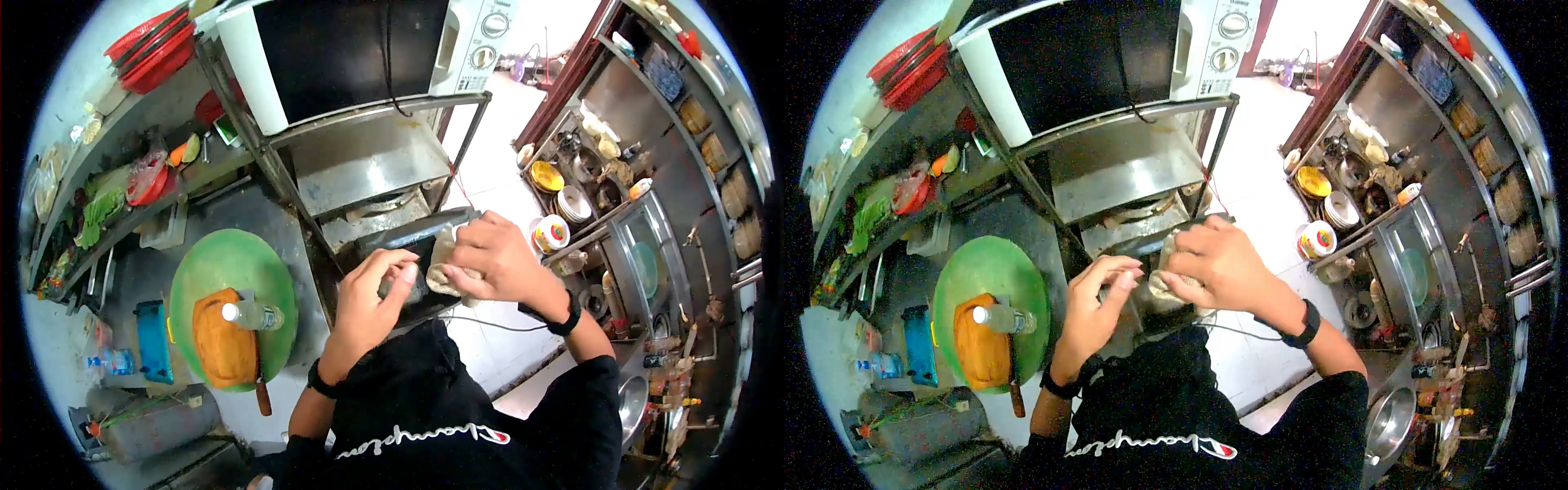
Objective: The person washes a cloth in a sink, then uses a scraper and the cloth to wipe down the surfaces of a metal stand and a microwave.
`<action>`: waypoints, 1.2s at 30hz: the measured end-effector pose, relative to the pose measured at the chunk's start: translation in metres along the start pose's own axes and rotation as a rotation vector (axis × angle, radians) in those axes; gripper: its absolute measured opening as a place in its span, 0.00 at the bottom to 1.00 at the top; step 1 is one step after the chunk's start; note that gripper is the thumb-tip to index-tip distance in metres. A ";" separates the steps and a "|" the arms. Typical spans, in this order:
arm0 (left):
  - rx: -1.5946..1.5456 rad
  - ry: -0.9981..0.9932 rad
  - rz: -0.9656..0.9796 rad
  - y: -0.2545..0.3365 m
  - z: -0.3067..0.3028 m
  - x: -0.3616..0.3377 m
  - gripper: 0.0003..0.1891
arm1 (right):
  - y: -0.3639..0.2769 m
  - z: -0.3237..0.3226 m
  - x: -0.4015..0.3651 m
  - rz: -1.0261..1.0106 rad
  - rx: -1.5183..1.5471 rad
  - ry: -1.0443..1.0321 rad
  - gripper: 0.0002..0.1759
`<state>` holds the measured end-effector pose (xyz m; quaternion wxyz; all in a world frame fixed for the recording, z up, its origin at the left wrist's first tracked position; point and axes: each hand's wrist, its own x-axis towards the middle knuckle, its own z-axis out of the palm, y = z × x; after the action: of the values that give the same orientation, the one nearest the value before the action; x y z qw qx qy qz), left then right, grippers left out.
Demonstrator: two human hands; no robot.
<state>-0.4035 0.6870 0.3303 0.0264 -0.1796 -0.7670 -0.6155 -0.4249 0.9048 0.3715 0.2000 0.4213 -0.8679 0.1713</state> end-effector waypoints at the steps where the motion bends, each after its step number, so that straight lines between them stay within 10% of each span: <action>1: -0.054 0.001 -0.011 0.004 0.001 0.001 0.09 | 0.001 0.002 0.001 -0.016 0.009 0.004 0.10; 19: 0.170 0.158 0.058 -0.032 0.010 0.006 0.04 | -0.005 0.012 -0.013 0.128 -0.041 -0.039 0.11; 36: 0.617 -0.223 0.064 -0.049 0.016 -0.024 0.19 | -0.032 0.094 0.000 0.486 0.269 0.268 0.07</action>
<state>-0.3933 0.6882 0.2740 0.0150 -0.2534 -0.9093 -0.3297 -0.4184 0.8419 0.2952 0.2082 0.1978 -0.8786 0.3816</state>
